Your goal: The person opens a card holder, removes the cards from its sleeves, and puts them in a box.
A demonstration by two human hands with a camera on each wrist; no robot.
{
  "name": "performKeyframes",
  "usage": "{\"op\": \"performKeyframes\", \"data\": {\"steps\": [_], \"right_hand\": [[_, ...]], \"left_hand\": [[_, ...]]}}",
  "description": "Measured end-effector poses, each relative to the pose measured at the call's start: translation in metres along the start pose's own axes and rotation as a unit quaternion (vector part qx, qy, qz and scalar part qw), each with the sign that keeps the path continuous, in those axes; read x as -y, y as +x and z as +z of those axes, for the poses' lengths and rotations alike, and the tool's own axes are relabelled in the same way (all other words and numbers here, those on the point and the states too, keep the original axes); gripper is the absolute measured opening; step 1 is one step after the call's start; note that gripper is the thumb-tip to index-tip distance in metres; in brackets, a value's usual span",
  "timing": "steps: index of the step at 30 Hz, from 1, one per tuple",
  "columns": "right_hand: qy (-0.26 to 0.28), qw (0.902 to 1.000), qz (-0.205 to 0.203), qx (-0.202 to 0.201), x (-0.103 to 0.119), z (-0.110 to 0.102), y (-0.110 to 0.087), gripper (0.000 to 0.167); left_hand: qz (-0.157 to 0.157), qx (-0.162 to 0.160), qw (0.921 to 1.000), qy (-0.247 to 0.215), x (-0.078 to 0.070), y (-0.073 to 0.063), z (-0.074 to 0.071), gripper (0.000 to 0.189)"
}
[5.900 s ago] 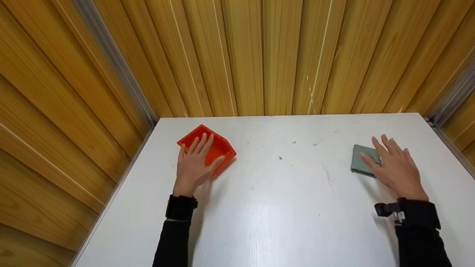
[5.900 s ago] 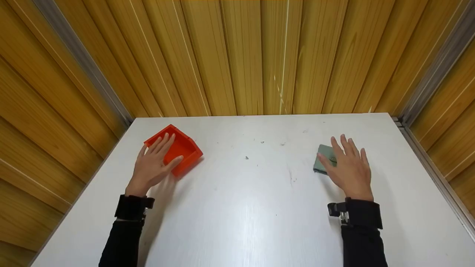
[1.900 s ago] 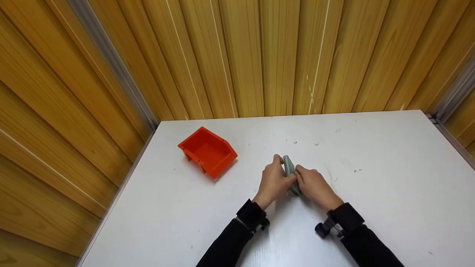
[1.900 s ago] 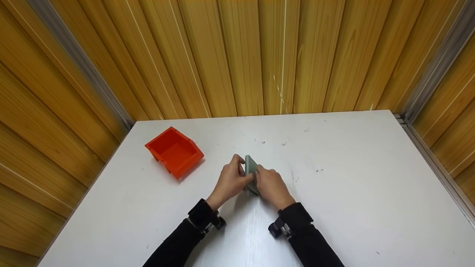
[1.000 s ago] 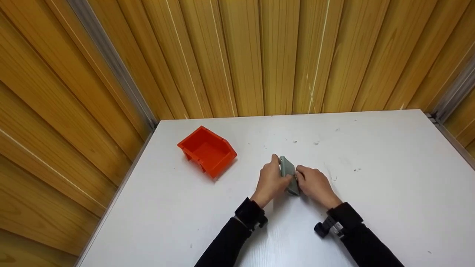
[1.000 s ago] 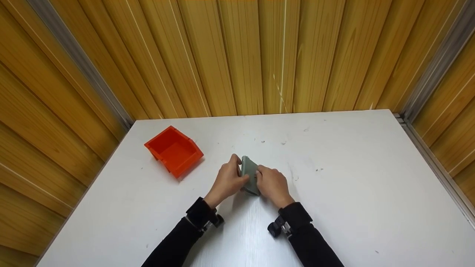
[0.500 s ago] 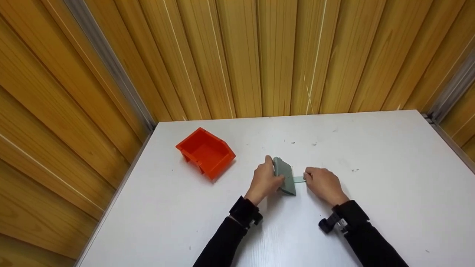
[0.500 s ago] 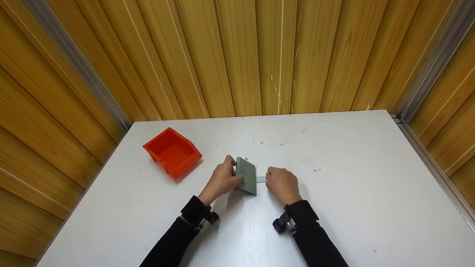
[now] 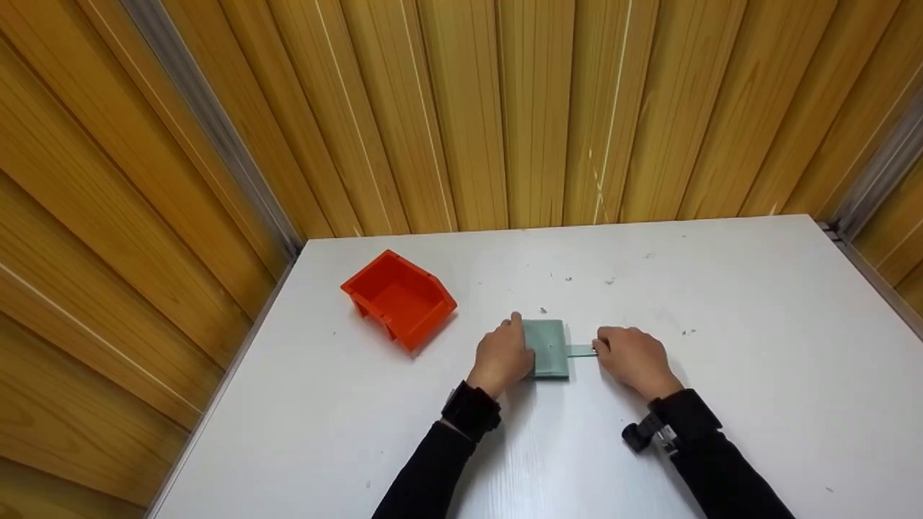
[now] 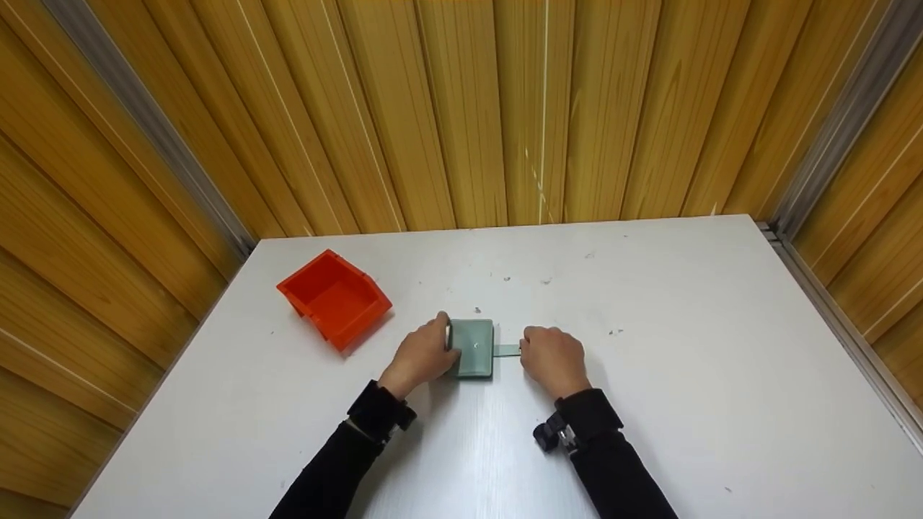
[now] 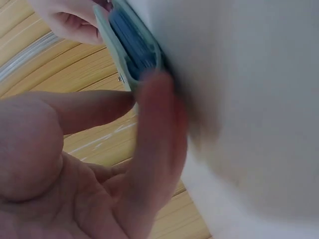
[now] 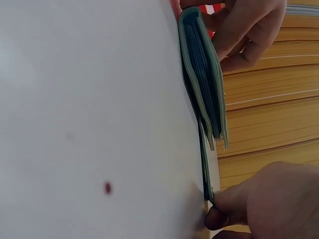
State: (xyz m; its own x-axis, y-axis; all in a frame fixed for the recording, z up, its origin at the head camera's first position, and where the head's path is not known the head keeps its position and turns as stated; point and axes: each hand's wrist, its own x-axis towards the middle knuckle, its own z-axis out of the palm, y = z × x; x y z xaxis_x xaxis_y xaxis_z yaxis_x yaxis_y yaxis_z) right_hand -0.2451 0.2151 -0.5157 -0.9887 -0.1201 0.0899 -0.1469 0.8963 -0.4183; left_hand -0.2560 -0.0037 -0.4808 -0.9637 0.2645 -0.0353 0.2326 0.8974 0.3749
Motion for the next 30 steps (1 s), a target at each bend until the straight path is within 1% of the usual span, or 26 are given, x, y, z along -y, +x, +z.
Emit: {"op": "performKeyframes", "data": {"steps": [1,3,5,6,8,10,13,15,18,22,24,26,28,30], "right_hand": [[0.0,1.0,-0.001,0.001,0.0,0.0,0.0,0.025],[-0.001,1.0,-0.003,0.002,0.0,0.0,0.0,0.024],[-0.004,1.0,-0.005,0.002,0.0,0.0,0.0,0.023],[-0.005,1.0,-0.006,0.001,0.0,0.0,0.0,0.023],[-0.006,1.0,-0.006,-0.001,0.0,0.0,0.0,0.022],[-0.007,0.9999,-0.008,-0.005,0.001,-0.001,0.0,0.022],[-0.007,0.9999,-0.011,-0.009,0.001,-0.001,0.0,0.023],[-0.009,0.9998,-0.015,-0.012,0.001,-0.001,-0.001,0.024],[-0.012,0.9996,-0.019,-0.014,0.002,-0.002,-0.001,0.023],[-0.007,0.9997,-0.017,-0.018,0.002,0.0,-0.001,0.023],[-0.002,0.9997,-0.017,-0.02,0.001,0.0,-0.001,0.025],[0.002,0.9996,-0.018,-0.02,0.001,0.0,-0.001,0.026],[0.0,0.9996,-0.017,-0.021,0.0,-0.001,-0.002,0.026],[-0.003,0.9997,-0.016,-0.02,-0.001,-0.003,-0.002,0.026]], "left_hand": [[0.024,-0.009,0.9995,0.02,-0.001,-0.001,0.001,0.065],[0.08,-0.019,0.995,0.058,-0.003,-0.003,0.004,0.065],[0.131,-0.017,0.9873,0.088,-0.005,-0.004,0.007,0.064],[0.151,-0.018,0.9834,0.098,-0.006,-0.004,0.009,0.062],[0.17,-0.017,0.9785,0.115,-0.006,-0.006,0.01,0.053],[0.176,-0.022,0.9771,0.117,-0.007,-0.005,0.012,0.047],[0.171,-0.026,0.9809,0.089,-0.006,-0.004,0.012,0.041],[0.16,-0.025,0.9844,0.068,-0.006,-0.004,0.011,0.036],[0.129,-0.016,0.9911,0.027,-0.007,-0.005,0.006,0.03],[0.09,-0.004,0.9959,-0.005,-0.007,-0.007,-0.005,0.033],[0.074,-0.008,0.9972,-0.009,-0.006,-0.007,-0.011,0.03],[0.06,-0.018,0.998,-0.005,-0.003,-0.006,-0.018,0.028],[0.04,-0.03,0.9987,0.006,0.002,-0.005,-0.025,0.03],[0.018,-0.034,0.9991,0.019,0.008,-0.005,-0.031,0.035]]}}
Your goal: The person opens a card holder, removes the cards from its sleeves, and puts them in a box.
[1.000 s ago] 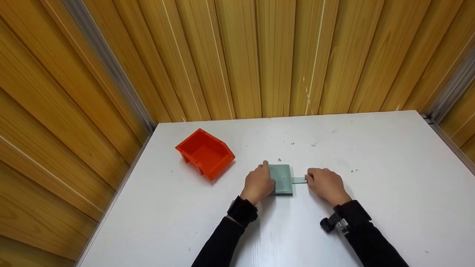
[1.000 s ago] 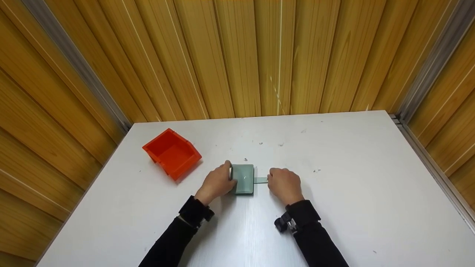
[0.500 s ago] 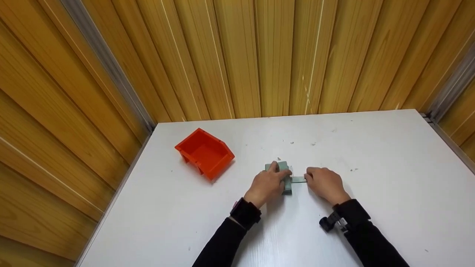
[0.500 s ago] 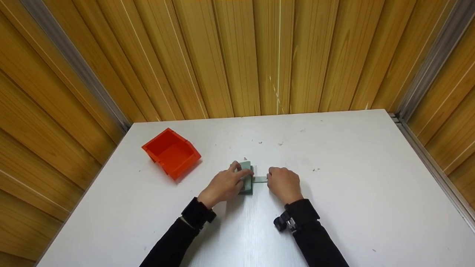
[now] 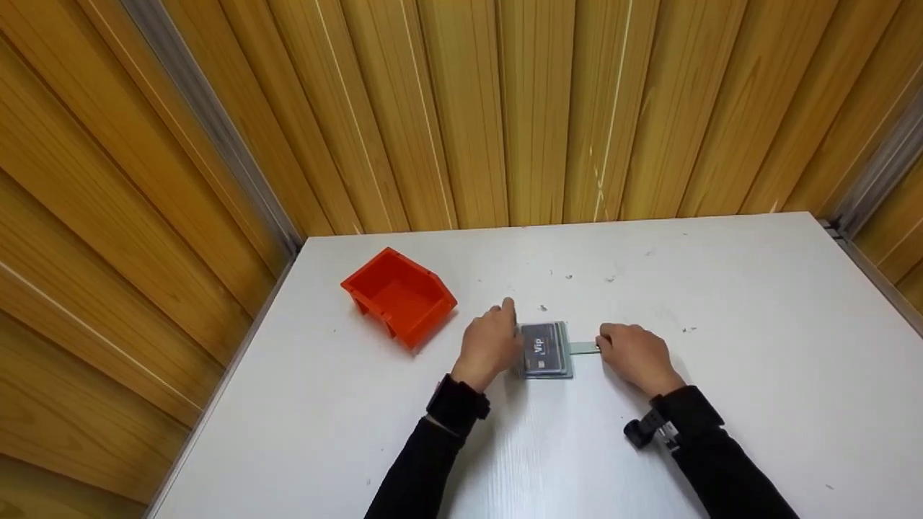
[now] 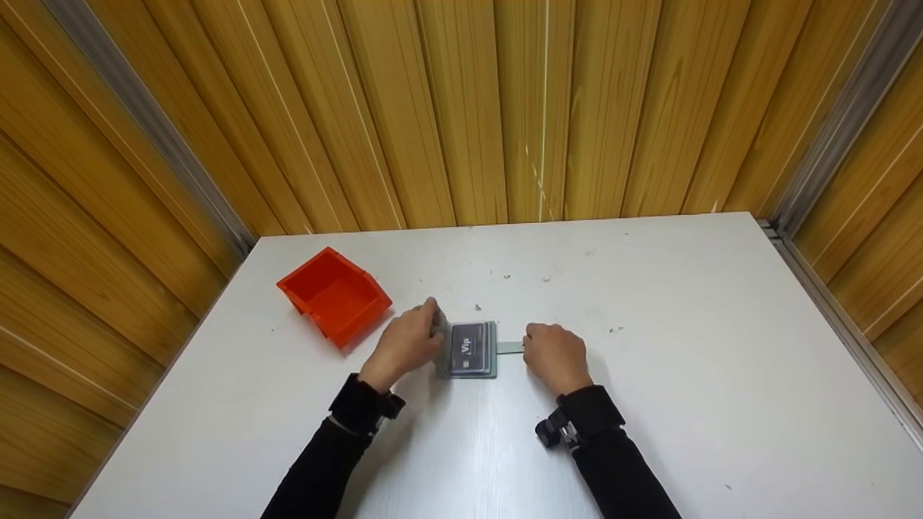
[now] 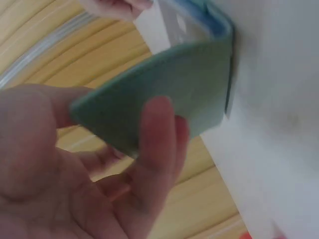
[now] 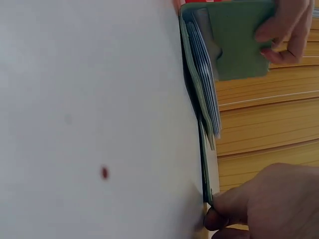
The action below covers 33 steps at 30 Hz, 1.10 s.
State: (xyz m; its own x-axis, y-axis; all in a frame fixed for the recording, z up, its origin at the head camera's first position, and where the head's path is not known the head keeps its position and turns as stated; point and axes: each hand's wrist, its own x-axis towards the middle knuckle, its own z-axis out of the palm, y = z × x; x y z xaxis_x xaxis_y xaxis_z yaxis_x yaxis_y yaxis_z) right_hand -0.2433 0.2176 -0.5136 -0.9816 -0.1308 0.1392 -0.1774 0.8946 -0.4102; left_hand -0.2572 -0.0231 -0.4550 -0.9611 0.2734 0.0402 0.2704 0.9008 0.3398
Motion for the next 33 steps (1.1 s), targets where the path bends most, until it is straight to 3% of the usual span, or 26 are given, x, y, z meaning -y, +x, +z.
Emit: {"op": "performKeyframes", "data": {"steps": [5,13,21,28,33], "right_hand": [[-0.004,0.9999,0.01,0.004,-0.007,-0.005,-0.001,0.025],[-0.009,0.9994,0.026,0.018,-0.022,-0.013,0.0,0.024],[0.003,0.999,0.035,0.028,-0.027,-0.02,-0.001,0.029],[0.022,0.9992,0.034,0.005,-0.022,-0.018,0.002,0.011],[0.046,0.9979,-0.014,0.042,-0.013,-0.01,0.006,0.048]], "left_hand": [[-0.028,0.029,0.9991,0.008,0.019,0.0,-0.008,0.036],[-0.014,0.076,0.997,-0.012,0.027,0.005,0.001,0.024],[-0.005,0.067,0.9977,-0.002,0.028,0.008,0.013,0.023],[-0.003,0.069,0.9974,-0.022,0.026,0.005,0.012,0.029],[-0.011,0.068,0.9976,-0.003,0.024,0.007,0.014,0.036]]}}
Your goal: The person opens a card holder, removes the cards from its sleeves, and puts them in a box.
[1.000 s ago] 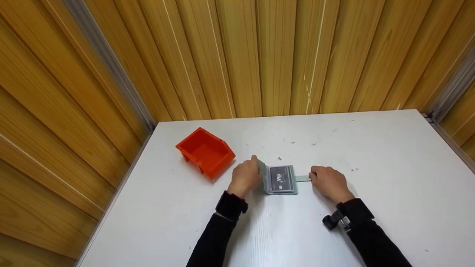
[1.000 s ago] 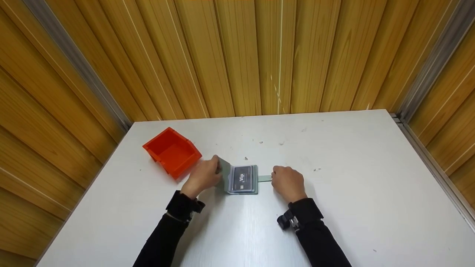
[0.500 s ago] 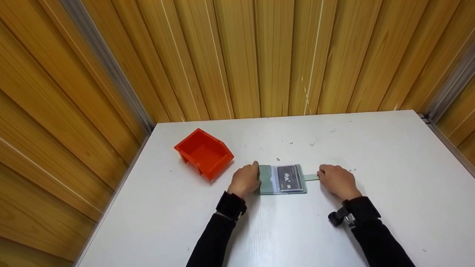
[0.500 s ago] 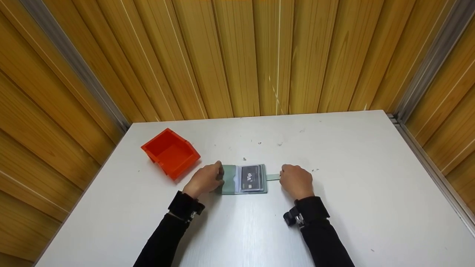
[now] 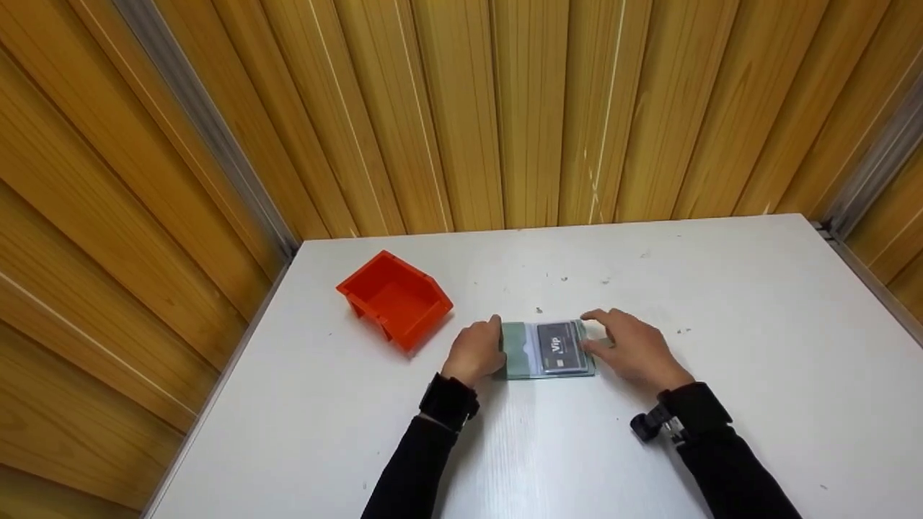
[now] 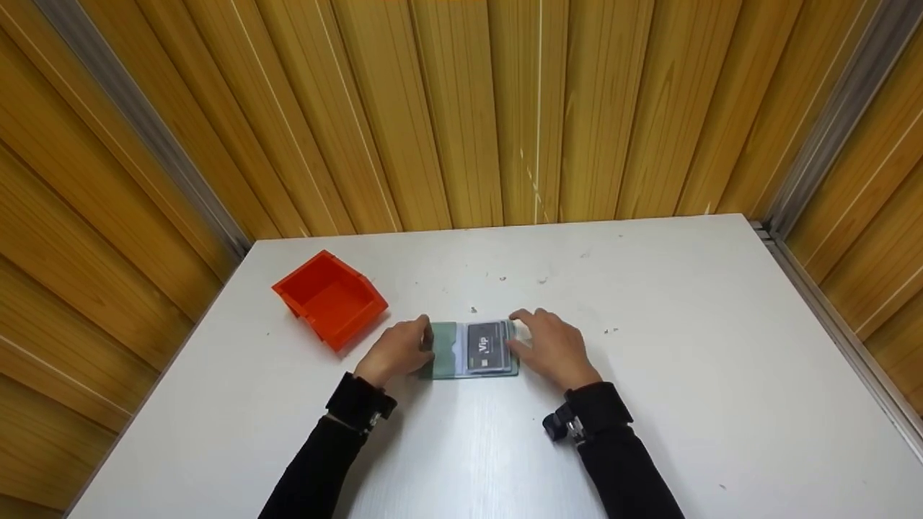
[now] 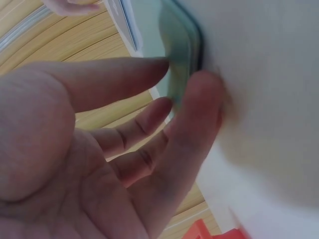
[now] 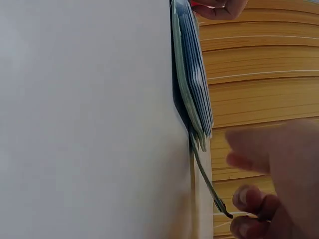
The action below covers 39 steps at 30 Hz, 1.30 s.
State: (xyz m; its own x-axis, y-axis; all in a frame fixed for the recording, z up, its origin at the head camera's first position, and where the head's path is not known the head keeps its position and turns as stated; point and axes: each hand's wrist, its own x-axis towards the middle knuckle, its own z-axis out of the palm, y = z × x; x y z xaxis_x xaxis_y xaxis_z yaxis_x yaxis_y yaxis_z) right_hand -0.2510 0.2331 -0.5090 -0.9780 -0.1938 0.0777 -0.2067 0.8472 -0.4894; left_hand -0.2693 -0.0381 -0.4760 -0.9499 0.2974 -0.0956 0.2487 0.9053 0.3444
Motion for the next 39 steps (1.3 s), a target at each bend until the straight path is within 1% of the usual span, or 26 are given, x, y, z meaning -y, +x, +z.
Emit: {"op": "performKeyframes", "data": {"steps": [2,4,5,8,10,14,16,18,19,20,21,24,26,27,29,30,33,34,38,39], "right_hand": [[-0.004,0.9995,-0.015,0.026,0.001,0.003,0.0,0.062],[-0.009,0.9987,-0.025,0.043,0.0,0.004,-0.001,0.071],[-0.01,0.9984,-0.027,0.049,-0.001,0.005,-0.001,0.074],[-0.007,0.9976,-0.03,0.062,-0.004,0.006,-0.002,0.079],[-0.004,0.9972,-0.028,0.069,-0.005,0.007,-0.002,0.081],[-0.006,0.9968,-0.029,0.074,-0.006,0.009,-0.001,0.08],[-0.012,0.9965,-0.035,0.076,-0.005,0.009,-0.001,0.078],[-0.019,0.996,-0.041,0.077,-0.004,0.008,-0.001,0.076],[-0.022,0.9958,-0.044,0.077,-0.004,0.007,-0.001,0.075],[-0.026,0.9957,-0.046,0.076,-0.004,0.006,-0.001,0.075],[-0.029,0.9955,-0.049,0.076,-0.003,0.005,-0.001,0.074],[-0.033,0.9953,-0.051,0.075,-0.003,0.003,-0.001,0.074],[-0.033,0.9953,-0.052,0.075,-0.002,0.003,-0.001,0.074],[-0.033,0.9953,-0.051,0.076,-0.002,0.003,-0.001,0.075],[-0.031,0.9953,-0.05,0.077,-0.001,0.003,0.0,0.075],[-0.03,0.9954,-0.051,0.076,-0.001,0.003,0.0,0.075],[-0.029,0.9956,-0.046,0.076,-0.001,0.004,0.0,0.075],[-0.03,0.9956,-0.045,0.076,-0.001,0.004,0.0,0.075],[-0.036,0.9954,-0.04,0.079,-0.003,0.005,0.001,0.076],[-0.037,0.9954,-0.039,0.079,-0.003,0.005,0.0,0.077]], "left_hand": [[0.002,-0.003,1.0,0.008,-0.001,0.001,0.001,0.037],[0.011,-0.009,0.9997,0.019,-0.001,0.001,0.001,0.036],[0.02,-0.014,0.9994,0.025,-0.002,0.002,0.002,0.034],[0.043,-0.021,0.9988,0.014,-0.003,0.002,0.004,0.026],[0.054,-0.021,0.9982,-0.011,-0.005,0.003,0.007,0.021],[0.072,-0.014,0.9936,-0.086,-0.011,0.005,0.016,0.014],[0.073,-0.013,0.9901,-0.119,-0.014,0.006,0.02,0.01],[0.061,-0.008,0.9858,-0.156,-0.017,0.007,0.023,0.007],[0.048,-0.001,0.9828,-0.178,-0.018,0.007,0.024,0.008],[0.034,0.007,0.9781,-0.205,-0.019,0.007,0.025,0.008],[0.02,0.015,0.9717,-0.235,-0.02,0.007,0.025,0.009],[-0.026,0.044,0.9437,-0.327,-0.02,0.008,0.026,0.013],[-0.047,0.057,0.9261,-0.37,-0.02,0.008,0.027,0.017],[-0.054,0.063,0.9187,-0.386,-0.019,0.009,0.028,0.02],[-0.066,0.073,0.9072,-0.409,-0.018,0.01,0.029,0.024],[-0.068,0.076,0.9039,-0.415,-0.018,0.011,0.03,0.026],[-0.063,0.085,0.8981,-0.427,-0.018,0.011,0.032,0.027],[-0.06,0.086,0.8982,-0.427,-0.018,0.011,0.033,0.026],[-0.043,0.078,0.9027,-0.421,-0.019,0.01,0.035,0.024],[-0.04,0.076,0.9024,-0.422,-0.019,0.01,0.036,0.022]]}}
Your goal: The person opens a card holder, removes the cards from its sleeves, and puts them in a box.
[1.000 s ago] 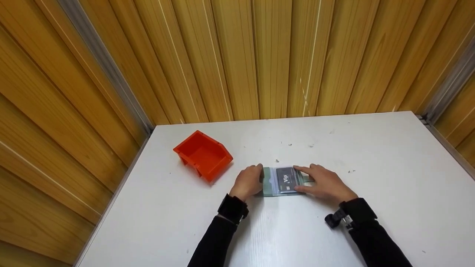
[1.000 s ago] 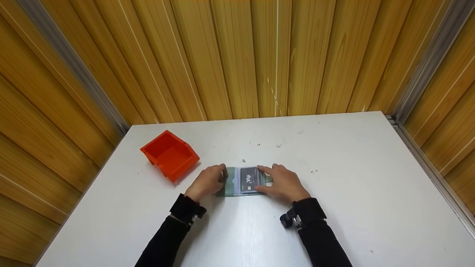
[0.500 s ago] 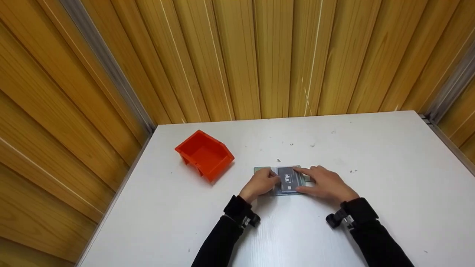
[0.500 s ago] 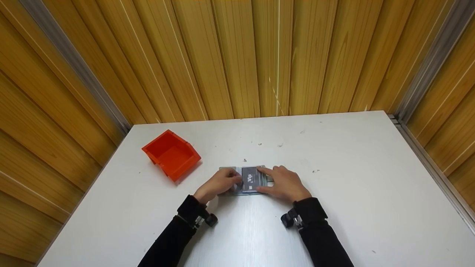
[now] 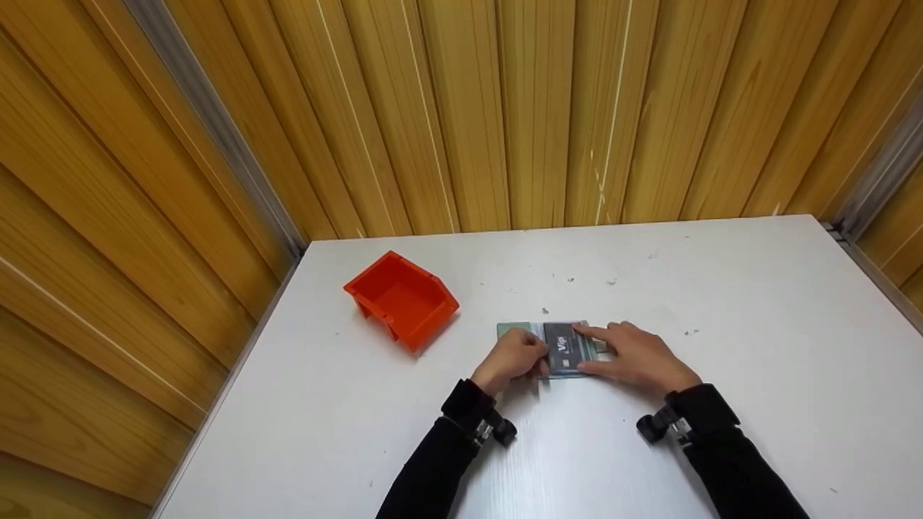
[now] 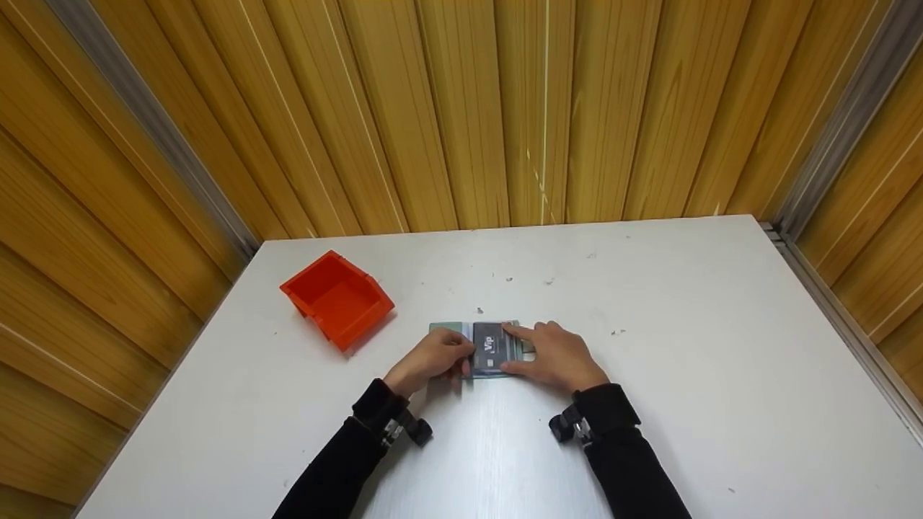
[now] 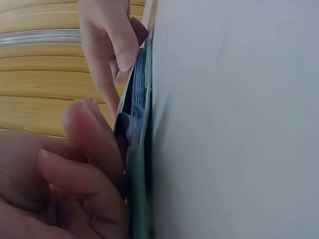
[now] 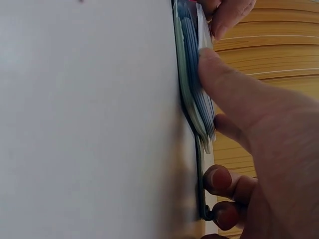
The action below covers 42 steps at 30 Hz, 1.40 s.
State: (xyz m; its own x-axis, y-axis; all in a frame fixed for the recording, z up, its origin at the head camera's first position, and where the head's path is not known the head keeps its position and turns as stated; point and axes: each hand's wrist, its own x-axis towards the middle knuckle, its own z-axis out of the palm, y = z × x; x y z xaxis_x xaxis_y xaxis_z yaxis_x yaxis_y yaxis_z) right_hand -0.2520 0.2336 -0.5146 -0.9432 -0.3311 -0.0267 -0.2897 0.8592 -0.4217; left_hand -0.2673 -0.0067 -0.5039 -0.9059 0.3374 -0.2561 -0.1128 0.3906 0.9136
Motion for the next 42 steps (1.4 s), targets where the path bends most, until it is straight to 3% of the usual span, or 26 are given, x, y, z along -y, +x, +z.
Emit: {"op": "performKeyframes", "data": {"steps": [11,20,27,33,42], "right_hand": [[-0.003,0.9999,-0.009,-0.005,0.001,-0.004,0.0,0.077],[0.006,0.9999,-0.01,-0.001,-0.002,-0.007,-0.003,0.076],[0.018,0.9998,-0.006,-0.004,0.002,-0.003,-0.002,0.079],[-0.006,1.0,-0.002,-0.005,0.007,-0.001,0.001,0.083],[-0.017,0.9998,-0.003,-0.013,0.008,0.001,-0.001,0.084]], "left_hand": [[-0.01,-0.005,0.9988,-0.049,-0.004,-0.001,0.002,0.017],[-0.021,0.018,0.996,-0.085,-0.002,0.003,0.001,0.013],[-0.008,0.006,0.9978,-0.065,0.003,0.0,0.005,0.02],[0.002,0.005,0.9987,-0.051,0.002,-0.001,0.005,0.021],[-0.015,0.033,0.9957,-0.085,0.005,0.0,0.002,0.02]]}}
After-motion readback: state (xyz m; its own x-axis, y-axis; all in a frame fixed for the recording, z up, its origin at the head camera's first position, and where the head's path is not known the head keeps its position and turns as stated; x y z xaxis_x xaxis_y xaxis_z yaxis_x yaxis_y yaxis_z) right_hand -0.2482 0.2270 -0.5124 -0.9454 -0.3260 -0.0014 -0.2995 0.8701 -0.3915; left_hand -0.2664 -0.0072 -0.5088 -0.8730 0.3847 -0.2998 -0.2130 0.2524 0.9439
